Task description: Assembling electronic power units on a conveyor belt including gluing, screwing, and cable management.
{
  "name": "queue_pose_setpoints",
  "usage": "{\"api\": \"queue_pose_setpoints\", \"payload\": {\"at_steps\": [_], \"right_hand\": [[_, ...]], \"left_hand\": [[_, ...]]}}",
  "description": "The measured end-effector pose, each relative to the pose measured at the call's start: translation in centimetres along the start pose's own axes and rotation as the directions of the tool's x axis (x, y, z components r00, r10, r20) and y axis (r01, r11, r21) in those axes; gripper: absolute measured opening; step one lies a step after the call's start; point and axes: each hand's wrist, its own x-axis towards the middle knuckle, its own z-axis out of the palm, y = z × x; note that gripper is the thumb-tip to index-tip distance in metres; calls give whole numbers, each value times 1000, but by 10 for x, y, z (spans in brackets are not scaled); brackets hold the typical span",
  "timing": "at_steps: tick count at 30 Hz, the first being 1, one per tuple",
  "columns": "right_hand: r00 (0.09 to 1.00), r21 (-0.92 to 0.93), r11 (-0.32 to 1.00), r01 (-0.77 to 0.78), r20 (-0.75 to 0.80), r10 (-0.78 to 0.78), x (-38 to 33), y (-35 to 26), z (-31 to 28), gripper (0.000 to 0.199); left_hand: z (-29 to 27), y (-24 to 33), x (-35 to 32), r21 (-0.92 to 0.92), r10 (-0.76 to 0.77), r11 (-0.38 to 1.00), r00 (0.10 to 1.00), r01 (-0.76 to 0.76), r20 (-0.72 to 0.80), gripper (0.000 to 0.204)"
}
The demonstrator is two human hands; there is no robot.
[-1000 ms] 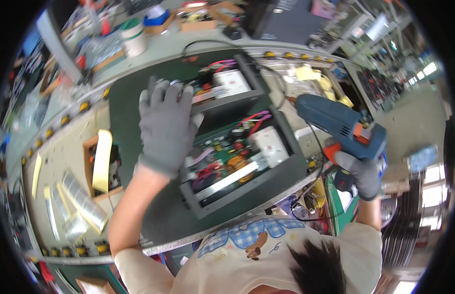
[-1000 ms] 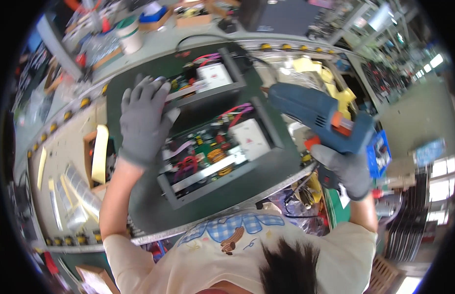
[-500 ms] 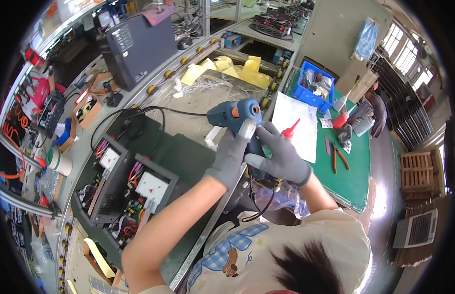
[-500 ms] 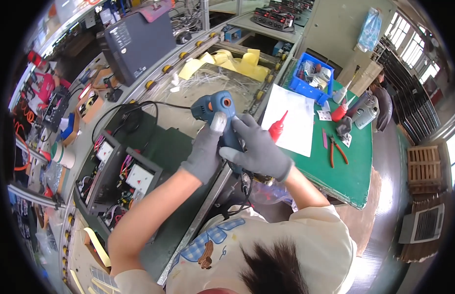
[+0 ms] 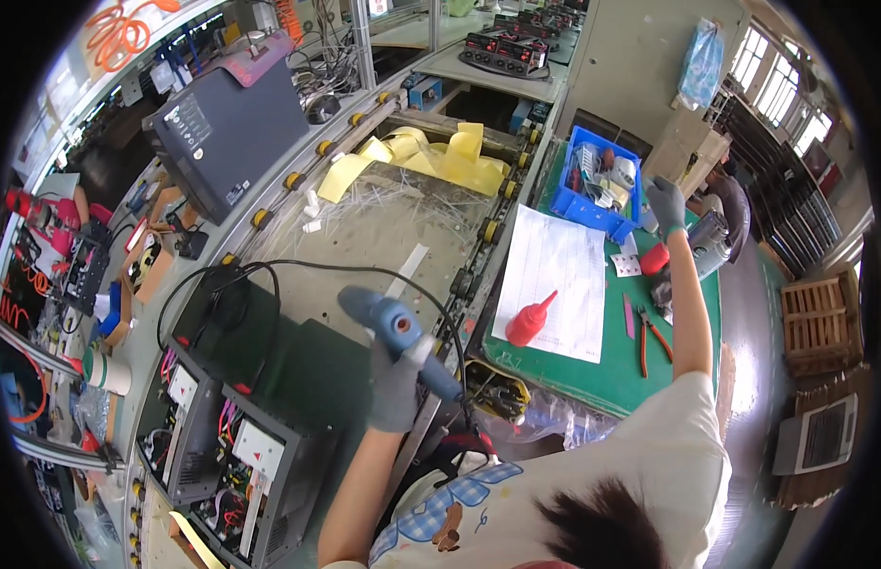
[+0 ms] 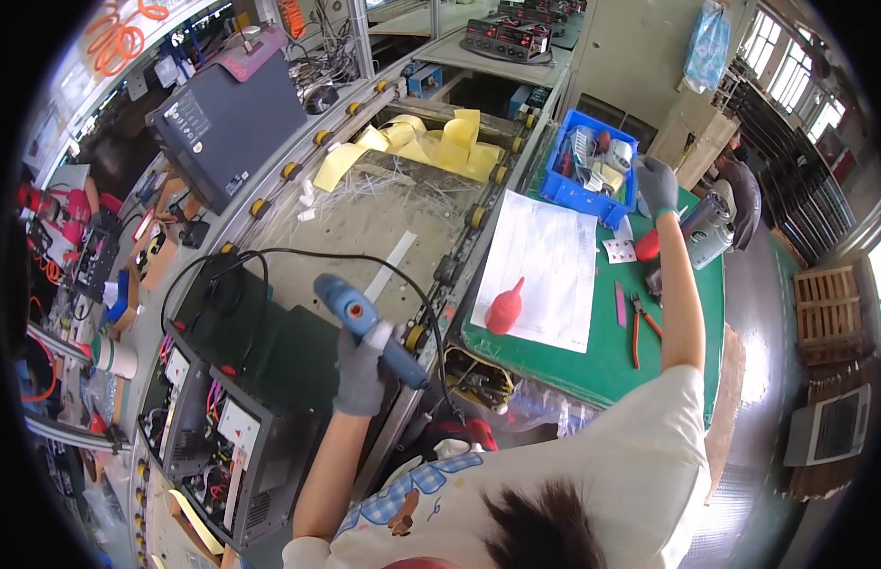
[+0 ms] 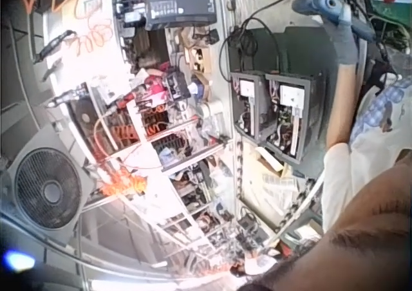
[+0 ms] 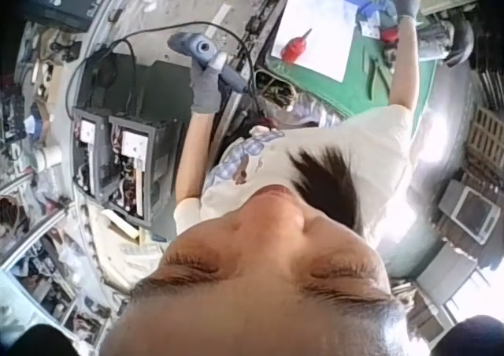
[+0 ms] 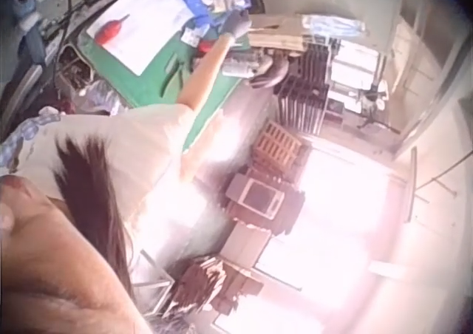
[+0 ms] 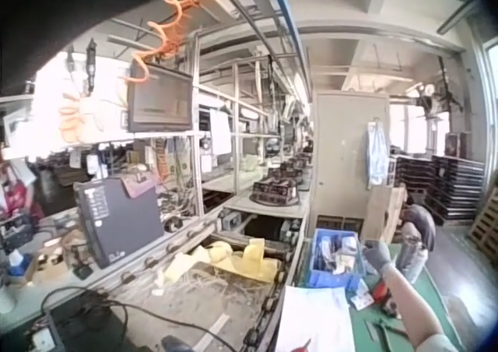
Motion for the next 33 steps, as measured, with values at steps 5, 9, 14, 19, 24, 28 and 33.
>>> {"api": "queue_pose_setpoints", "payload": {"at_steps": [5,9,14,19,24,28,33], "right_hand": [[943,17,990,138,303,-137,82,9,96,22],[659,-483,590,647,743,-116,102,-6,174,30],[813,-710,526,469,579,57,164,74,185,28],[490,-312,882,352,865,111,167,28,194,33],[415,-212,977,-12,888,198,171,32,172,41],[652,-609,793,-1,601,462,148,29,183,52],[776,-345,840,-419,344,529,105,-23,190,47]], "left_hand": [[-28,-21,18,100,16,995,1000,-13,-27,33],[-41,-26,24,174,-54,983,997,64,-59,29],[-26,-27,32,110,-24,994,999,19,46,29],[-48,-31,34,133,-28,990,998,35,-54,31],[-53,-42,34,96,-71,993,997,74,-34,35],[-56,-51,30,136,-50,989,998,53,-28,42],[-82,-48,20,122,-36,992,998,42,-53,50]]}}
